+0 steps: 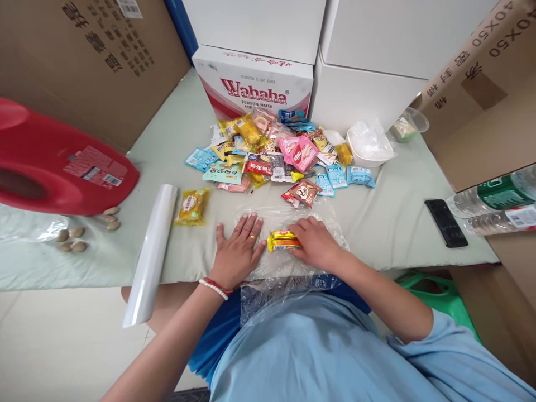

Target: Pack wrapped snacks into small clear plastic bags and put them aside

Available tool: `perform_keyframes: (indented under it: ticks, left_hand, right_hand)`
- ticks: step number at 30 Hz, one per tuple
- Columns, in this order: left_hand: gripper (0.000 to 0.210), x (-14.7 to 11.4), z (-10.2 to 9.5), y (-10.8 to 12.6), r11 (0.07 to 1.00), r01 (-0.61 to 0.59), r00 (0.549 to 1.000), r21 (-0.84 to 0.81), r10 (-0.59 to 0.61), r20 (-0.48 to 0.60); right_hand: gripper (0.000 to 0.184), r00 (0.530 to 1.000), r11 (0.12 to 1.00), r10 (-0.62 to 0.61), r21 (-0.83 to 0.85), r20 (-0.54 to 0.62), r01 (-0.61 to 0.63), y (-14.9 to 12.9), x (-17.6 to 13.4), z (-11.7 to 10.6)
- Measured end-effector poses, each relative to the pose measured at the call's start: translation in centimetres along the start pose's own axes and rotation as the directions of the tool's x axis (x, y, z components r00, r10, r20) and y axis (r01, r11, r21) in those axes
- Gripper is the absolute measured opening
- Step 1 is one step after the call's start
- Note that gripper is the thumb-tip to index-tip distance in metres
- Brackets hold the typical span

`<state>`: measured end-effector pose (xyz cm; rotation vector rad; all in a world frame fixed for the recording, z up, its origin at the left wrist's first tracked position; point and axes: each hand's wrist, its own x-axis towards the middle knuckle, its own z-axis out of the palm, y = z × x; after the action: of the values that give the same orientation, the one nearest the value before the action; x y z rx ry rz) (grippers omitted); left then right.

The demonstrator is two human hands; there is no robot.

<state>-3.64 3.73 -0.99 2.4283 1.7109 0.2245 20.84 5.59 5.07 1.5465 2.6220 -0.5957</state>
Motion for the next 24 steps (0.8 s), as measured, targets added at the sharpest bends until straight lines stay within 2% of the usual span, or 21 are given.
perform_keyframes:
  ticks: [3, 6, 9, 11, 13, 14, 16, 19, 22, 24]
  left_hand:
    - [0.056, -0.4, -0.4, -0.5, 1.0, -0.001, 0.998, 0.005, 0.001, -0.066]
    - [0.056, -0.9, -0.3, -1.1, 1.0, -0.006, 0.994, 0.005, 0.006, -0.112]
    - [0.057, -1.1, 0.1, -1.5, 1.0, -0.018, 0.996, -0.004, 0.018, -0.089]
    - [0.058, -1.1, 0.3, -1.6, 1.0, -0.016, 0.996, 0.0, 0.016, -0.082]
    - [0.057, -1.1, 0.3, -1.6, 1.0, -0.02, 0.996, 0.007, 0.021, -0.091]
    - [0.057, -1.1, 0.4, -1.7, 1.0, -0.025, 0.995, 0.01, 0.026, -0.096]
    - [0.057, -1.0, 0.4, -1.8, 0.999, -0.032, 0.994, 0.017, 0.033, -0.104]
    - [0.057, -1.0, 0.4, -1.8, 0.999, -0.026, 0.994, 0.025, 0.028, -0.105]
    - [0.056, -1.0, 0.3, -1.6, 1.0, -0.008, 0.996, 0.021, 0.009, -0.086]
    - [0.055, -1.0, 0.2, -1.4, 1.0, 0.005, 0.998, 0.012, -0.004, -0.069]
  right_hand:
    - [0.052, 1.0, 0.999, 0.014, -0.039, -0.006, -0.014, -0.4, 0.5, 1.7]
    - [0.059, 0.999, 0.999, -0.03, 0.028, -0.016, 0.03, 0.8, 0.3, 1.6]
    - [0.046, 0.989, 0.987, -0.073, 0.131, -0.132, 0.091, 3.6, 1.0, -0.9]
    - [0.032, 0.97, 0.993, 0.02, 0.118, -0.243, 0.009, 6.1, 2.7, -3.1]
    - [0.032, 0.946, 0.989, 0.149, 0.052, -0.288, -0.14, 8.8, 5.3, -5.0]
    - [0.035, 0.94, 0.982, 0.187, 0.019, -0.285, -0.19, 10.0, 6.7, -5.7]
    - [0.042, 0.947, 0.976, 0.195, -0.041, -0.256, -0.212, 11.7, 9.6, -6.4]
    - [0.046, 0.974, 0.984, 0.114, -0.11, -0.197, -0.137, 12.5, 12.7, -6.3]
    - [0.04, 0.984, 0.985, 0.064, -0.145, -0.169, -0.089, 12.4, 12.8, -6.3]
    - [0.035, 0.98, 0.976, 0.101, -0.175, -0.172, -0.131, 12.5, 11.2, -6.8]
